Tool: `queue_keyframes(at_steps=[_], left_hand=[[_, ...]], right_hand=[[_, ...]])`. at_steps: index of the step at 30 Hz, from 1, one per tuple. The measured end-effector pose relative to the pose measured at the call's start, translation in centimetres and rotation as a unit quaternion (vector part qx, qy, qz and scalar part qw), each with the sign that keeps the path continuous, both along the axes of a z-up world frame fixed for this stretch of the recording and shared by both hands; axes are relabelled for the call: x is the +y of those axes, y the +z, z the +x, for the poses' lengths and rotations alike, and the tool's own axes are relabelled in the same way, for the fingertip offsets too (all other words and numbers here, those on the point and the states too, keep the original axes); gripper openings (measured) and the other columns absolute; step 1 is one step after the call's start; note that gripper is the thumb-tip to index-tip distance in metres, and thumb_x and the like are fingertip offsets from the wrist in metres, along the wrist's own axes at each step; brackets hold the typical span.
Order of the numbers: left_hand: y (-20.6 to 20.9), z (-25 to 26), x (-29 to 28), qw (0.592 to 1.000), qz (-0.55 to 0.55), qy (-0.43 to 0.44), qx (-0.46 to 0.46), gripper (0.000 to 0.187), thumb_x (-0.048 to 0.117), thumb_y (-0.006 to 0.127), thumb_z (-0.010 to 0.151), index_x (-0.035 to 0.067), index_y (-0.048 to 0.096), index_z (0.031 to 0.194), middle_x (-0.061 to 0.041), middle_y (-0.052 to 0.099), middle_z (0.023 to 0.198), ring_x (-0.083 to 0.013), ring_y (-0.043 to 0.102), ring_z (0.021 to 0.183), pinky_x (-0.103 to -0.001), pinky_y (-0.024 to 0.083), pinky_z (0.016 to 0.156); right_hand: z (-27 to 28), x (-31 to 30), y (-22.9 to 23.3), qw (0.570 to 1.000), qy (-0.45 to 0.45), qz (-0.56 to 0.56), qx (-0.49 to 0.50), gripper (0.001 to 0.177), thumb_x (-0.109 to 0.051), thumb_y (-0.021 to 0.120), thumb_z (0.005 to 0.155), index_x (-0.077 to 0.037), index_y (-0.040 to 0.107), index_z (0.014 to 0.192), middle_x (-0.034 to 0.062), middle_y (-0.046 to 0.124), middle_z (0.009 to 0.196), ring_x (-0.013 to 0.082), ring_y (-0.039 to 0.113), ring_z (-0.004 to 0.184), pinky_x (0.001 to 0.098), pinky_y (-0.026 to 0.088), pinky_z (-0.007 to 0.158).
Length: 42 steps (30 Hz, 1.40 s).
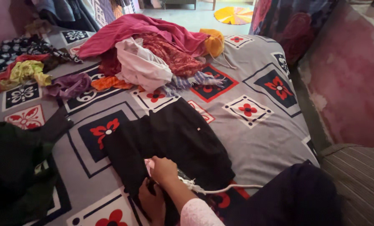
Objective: The person irons a black garment on a bed using a handheld electric iron. They repeatedly smooth the fabric with the iron and adjust the garment with their hands to flatten it.
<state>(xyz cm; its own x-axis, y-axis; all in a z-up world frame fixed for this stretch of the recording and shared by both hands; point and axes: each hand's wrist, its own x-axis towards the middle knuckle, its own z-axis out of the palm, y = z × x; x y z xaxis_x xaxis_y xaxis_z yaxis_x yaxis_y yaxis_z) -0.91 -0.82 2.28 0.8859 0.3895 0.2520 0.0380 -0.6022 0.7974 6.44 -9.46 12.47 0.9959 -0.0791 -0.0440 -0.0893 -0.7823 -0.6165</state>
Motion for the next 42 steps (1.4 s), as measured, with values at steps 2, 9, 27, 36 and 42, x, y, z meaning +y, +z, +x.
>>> queue_keyframes(at_steps=[2,9,27,36,42], left_hand=[[0.6,0.0,0.1,1.000,-0.006,0.003,0.014,0.047,0.022,0.063,0.091,0.001,0.061,0.132,-0.021,0.066,0.127,-0.0391,0.060,0.119,-0.048,0.045,0.103],[0.6,0.9,-0.2,1.000,0.004,-0.020,-0.001,0.042,0.022,0.062,0.089,0.005,0.065,0.127,-0.017,0.069,0.124,-0.0364,0.062,0.118,-0.046,0.047,0.104],[1.1,-0.3,0.2,0.999,0.007,-0.032,-0.022,0.038,0.012,0.057,0.088,0.005,0.067,0.124,-0.019,0.070,0.118,-0.0391,0.063,0.114,-0.048,0.046,0.101],[-1.0,0.2,0.8,0.999,0.027,-0.026,-0.027,0.042,0.010,0.060,0.085,0.004,0.066,0.126,-0.021,0.067,0.123,-0.0407,0.062,0.116,-0.049,0.046,0.102],[-0.3,-0.2,0.0,0.999,0.023,-0.021,-0.008,0.043,0.011,0.060,0.085,0.003,0.065,0.127,-0.021,0.067,0.124,-0.0406,0.061,0.117,-0.049,0.046,0.102]], right_hand=[[0.2,0.3,-0.1,1.000,-0.001,-0.011,-0.004,0.028,-0.038,0.056,0.096,-0.016,0.071,0.102,0.0182,0.074,0.089,0.0423,0.072,0.083,0.0550,0.057,0.075],[1.6,0.9,0.2,0.999,-0.008,-0.030,-0.031,0.033,-0.043,0.054,0.098,-0.015,0.071,0.100,0.0206,0.074,0.086,0.0434,0.072,0.080,0.0548,0.057,0.073],[-0.5,0.1,0.6,1.000,0.005,0.013,0.024,0.032,-0.042,0.057,0.098,-0.013,0.071,0.102,0.0189,0.074,0.095,0.0415,0.072,0.091,0.0534,0.057,0.083],[-0.9,-0.3,0.5,0.999,0.019,0.008,0.035,0.024,-0.031,0.064,0.089,-0.012,0.069,0.104,0.0180,0.074,0.095,0.0405,0.073,0.090,0.0521,0.058,0.081],[-0.7,-0.3,2.2,0.999,0.005,0.026,0.023,0.032,-0.039,0.057,0.098,-0.010,0.070,0.098,0.0202,0.074,0.091,0.0425,0.072,0.087,0.0534,0.056,0.080]])
